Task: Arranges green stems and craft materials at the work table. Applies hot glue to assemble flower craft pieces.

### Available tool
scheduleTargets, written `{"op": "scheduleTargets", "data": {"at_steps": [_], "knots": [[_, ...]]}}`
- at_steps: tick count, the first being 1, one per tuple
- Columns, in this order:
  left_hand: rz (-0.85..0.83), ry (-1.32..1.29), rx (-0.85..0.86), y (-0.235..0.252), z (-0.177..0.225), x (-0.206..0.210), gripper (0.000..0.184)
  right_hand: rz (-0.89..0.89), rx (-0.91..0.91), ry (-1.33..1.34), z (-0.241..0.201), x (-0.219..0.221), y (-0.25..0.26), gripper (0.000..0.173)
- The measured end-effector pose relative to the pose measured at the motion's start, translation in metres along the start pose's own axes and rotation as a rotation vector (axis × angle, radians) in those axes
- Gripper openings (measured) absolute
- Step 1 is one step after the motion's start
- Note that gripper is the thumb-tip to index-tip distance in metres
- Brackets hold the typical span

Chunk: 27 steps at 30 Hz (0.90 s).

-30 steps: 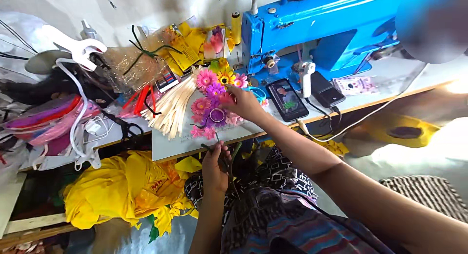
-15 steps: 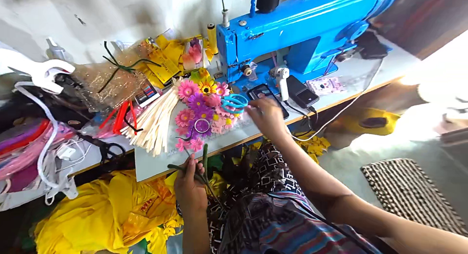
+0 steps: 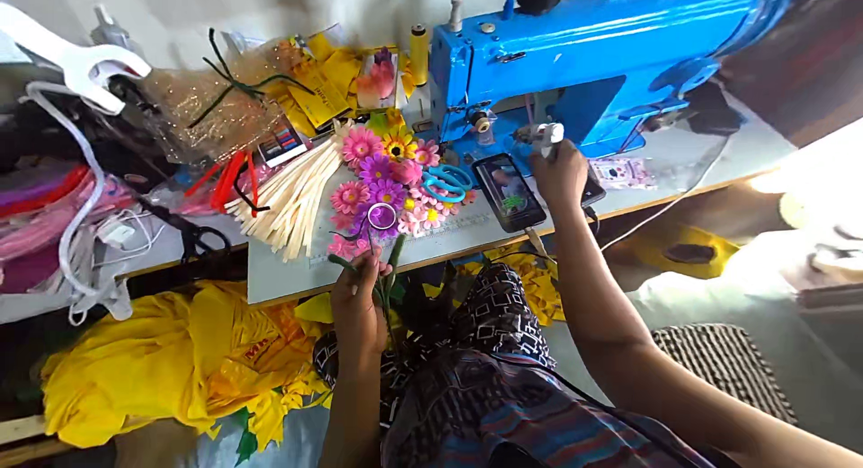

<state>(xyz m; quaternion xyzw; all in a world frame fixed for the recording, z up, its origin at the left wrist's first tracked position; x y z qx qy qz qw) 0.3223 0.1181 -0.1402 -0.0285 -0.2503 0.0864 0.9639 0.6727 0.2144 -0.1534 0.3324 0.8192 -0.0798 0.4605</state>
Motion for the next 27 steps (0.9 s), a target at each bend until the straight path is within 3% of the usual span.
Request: {"op": "scheduleTargets", "data": {"at_steps": [6,10,13,15,17,21,27], "knots": [[0.084,0.119,-0.014,0.002,0.003,-0.008,0.015,0.186,-0.094,0.317,0.02,-0.019,-0.024,0.051],[-0.053,0.284,0.047,0.018,0.004,-0.004,0.018,0.224,-0.183,0.456,0.033,-0.017,-0.028,0.045],[-0.16,0.236,0.017,0.029,0.013,0.009,0.022,0.134,-0.314,0.722,0.021,-0.019,-0.048,0.033],[-0.151,0.178,-0.029,0.032,0.013,0.017,0.024,0.008,-0.384,0.79,0.002,-0.019,-0.069,0.038],[-0.122,0.147,-0.065,0.03,0.006,0.023,0.023,-0.071,-0.474,0.765,-0.024,-0.012,-0.078,0.045],[-0.139,0.099,-0.102,0.017,-0.013,0.024,0.027,-0.136,-0.668,0.548,-0.082,0.02,-0.065,0.041],[-0.033,0.088,-0.092,-0.002,-0.005,0.004,0.025,-0.313,-0.647,0.153,-0.149,0.048,-0.038,0.046]]}}
Point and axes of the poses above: each hand's wrist, its own y-axis towards the middle knuckle, its own x-axis out of the palm, z = x × y, the point moved 1 cm from there along y, towards the middle knuckle, and after that the axes turned 8 degrees about -y, right-handed, at the moved point
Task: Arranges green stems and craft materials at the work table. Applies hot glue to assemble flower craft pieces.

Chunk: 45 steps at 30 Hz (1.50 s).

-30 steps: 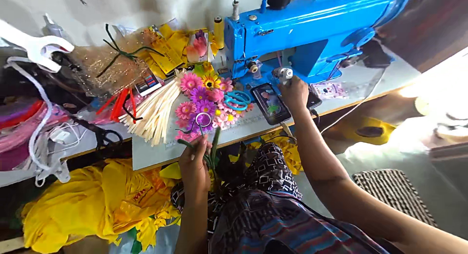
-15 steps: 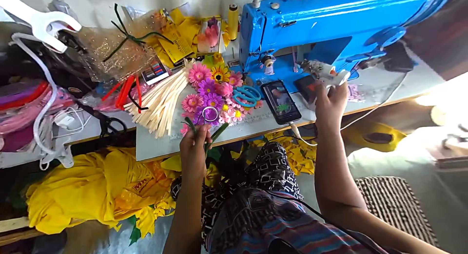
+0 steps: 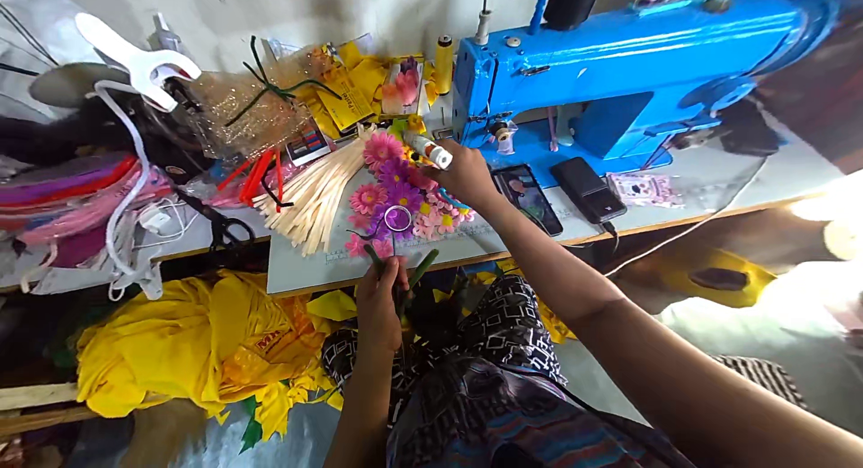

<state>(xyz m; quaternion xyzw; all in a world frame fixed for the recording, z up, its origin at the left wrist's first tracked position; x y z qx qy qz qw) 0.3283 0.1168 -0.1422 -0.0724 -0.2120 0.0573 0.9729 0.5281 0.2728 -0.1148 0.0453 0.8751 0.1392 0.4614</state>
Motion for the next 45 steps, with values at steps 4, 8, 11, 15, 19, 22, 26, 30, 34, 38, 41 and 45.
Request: {"op": "scheduleTargets", "data": {"at_steps": [4,8,11,15,19,22,26,30,34,38,41,45], "knots": [[0.067,-0.011,0.026,-0.004,0.007,-0.015,0.025,-0.134,0.031,-0.081,-0.008,0.008,0.018,0.062],[0.035,-0.025,0.031,-0.005,0.005,-0.017,0.026,-0.256,0.073,-0.259,-0.013,0.016,0.026,0.067],[0.012,-0.024,0.015,-0.004,0.005,-0.012,0.025,-0.312,0.064,-0.349,-0.01,0.018,0.028,0.055],[-0.005,-0.027,0.029,0.0,0.009,-0.007,0.024,-0.206,0.072,-0.07,-0.009,-0.008,0.019,0.058],[-0.098,-0.038,0.05,0.0,0.016,0.009,0.022,-0.18,0.068,0.729,-0.022,-0.047,-0.015,0.027],[-0.196,-0.048,0.063,-0.002,0.017,0.029,0.019,-0.242,0.121,1.178,-0.025,-0.06,-0.043,0.01],[-0.251,-0.058,0.038,-0.004,0.01,0.05,0.018,-0.23,0.198,1.415,-0.022,-0.061,-0.073,0.013],[-0.241,-0.063,0.026,-0.007,0.004,0.061,0.019,-0.204,0.306,1.473,-0.022,-0.059,-0.092,0.009],[-0.22,-0.059,0.03,-0.007,0.002,0.064,0.02,-0.202,0.316,1.426,-0.022,-0.059,-0.098,0.007],[-0.186,-0.048,0.001,-0.005,0.002,0.064,0.018,-0.258,0.314,1.428,-0.021,-0.056,-0.094,0.011],[-0.164,-0.045,-0.03,-0.003,0.003,0.062,0.019,-0.27,0.301,1.441,-0.02,-0.054,-0.092,0.012],[-0.163,-0.051,-0.072,-0.002,0.004,0.06,0.019,-0.269,0.266,1.369,-0.022,-0.054,-0.088,0.012]]}}
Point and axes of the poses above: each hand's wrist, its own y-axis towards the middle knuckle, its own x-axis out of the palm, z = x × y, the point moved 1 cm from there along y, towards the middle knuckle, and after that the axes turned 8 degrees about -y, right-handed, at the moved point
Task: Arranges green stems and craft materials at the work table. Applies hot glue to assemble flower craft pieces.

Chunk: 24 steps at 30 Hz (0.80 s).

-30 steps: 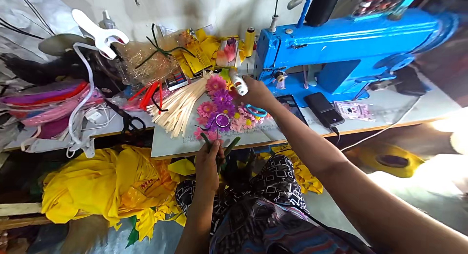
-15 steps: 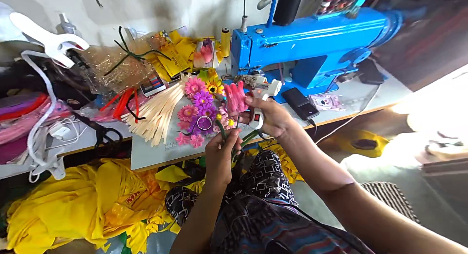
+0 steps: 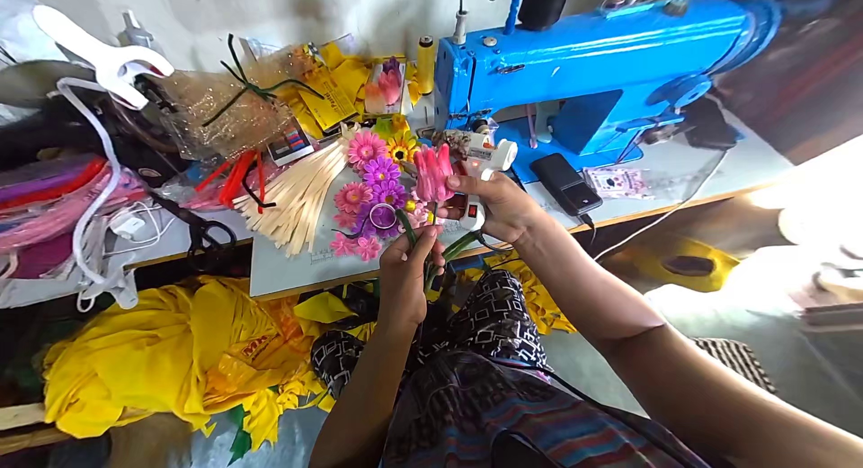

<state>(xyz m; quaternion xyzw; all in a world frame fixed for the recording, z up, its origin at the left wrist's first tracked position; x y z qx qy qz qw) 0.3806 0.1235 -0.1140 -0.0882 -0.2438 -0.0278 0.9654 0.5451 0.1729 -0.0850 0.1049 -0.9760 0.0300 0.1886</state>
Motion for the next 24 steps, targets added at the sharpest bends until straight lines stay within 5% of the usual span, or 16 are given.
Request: {"op": "scheduleTargets", "data": {"at_steps": [17,24], "knots": [[0.008,0.008,0.015,0.0037,0.0003,-0.0033,0.017,0.001,0.079,-0.133,-0.0072,0.0002,0.0087,0.011],[0.006,0.024,0.067,0.0033,0.0025,-0.0019,0.017,-0.031,-0.061,-0.236,-0.0082,0.0021,0.0061,0.009]]}}
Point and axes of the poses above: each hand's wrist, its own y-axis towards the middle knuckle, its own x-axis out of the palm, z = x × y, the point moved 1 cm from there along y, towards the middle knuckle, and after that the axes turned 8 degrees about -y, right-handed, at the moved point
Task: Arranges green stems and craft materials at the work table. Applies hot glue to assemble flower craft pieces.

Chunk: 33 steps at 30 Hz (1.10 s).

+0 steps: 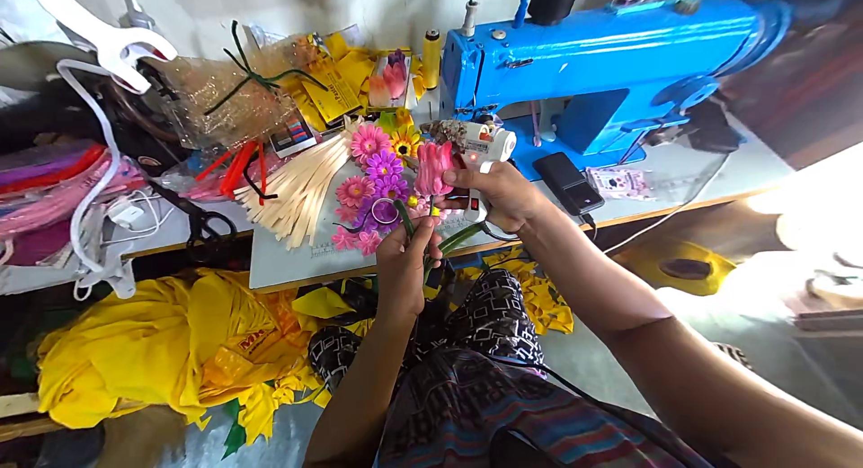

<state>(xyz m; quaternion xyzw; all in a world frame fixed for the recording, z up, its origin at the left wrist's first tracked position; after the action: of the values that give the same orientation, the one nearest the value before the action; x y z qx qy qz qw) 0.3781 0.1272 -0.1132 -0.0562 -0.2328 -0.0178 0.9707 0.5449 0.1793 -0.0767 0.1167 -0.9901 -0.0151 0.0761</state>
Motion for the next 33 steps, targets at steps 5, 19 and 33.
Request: {"op": "scheduleTargets", "data": {"at_steps": [5,19,33], "knots": [[0.002,0.252,0.351,0.001,-0.008,-0.005,0.011,0.003,-0.132,-0.054,0.001,0.003,-0.002,0.025],[0.004,0.414,0.588,0.001,-0.013,-0.009,0.014,-0.063,-0.184,0.006,0.001,-0.004,0.002,0.022],[-0.063,0.052,0.026,0.001,0.006,-0.001,0.02,-0.042,-0.077,0.035,0.006,-0.004,0.005,0.016]]}}
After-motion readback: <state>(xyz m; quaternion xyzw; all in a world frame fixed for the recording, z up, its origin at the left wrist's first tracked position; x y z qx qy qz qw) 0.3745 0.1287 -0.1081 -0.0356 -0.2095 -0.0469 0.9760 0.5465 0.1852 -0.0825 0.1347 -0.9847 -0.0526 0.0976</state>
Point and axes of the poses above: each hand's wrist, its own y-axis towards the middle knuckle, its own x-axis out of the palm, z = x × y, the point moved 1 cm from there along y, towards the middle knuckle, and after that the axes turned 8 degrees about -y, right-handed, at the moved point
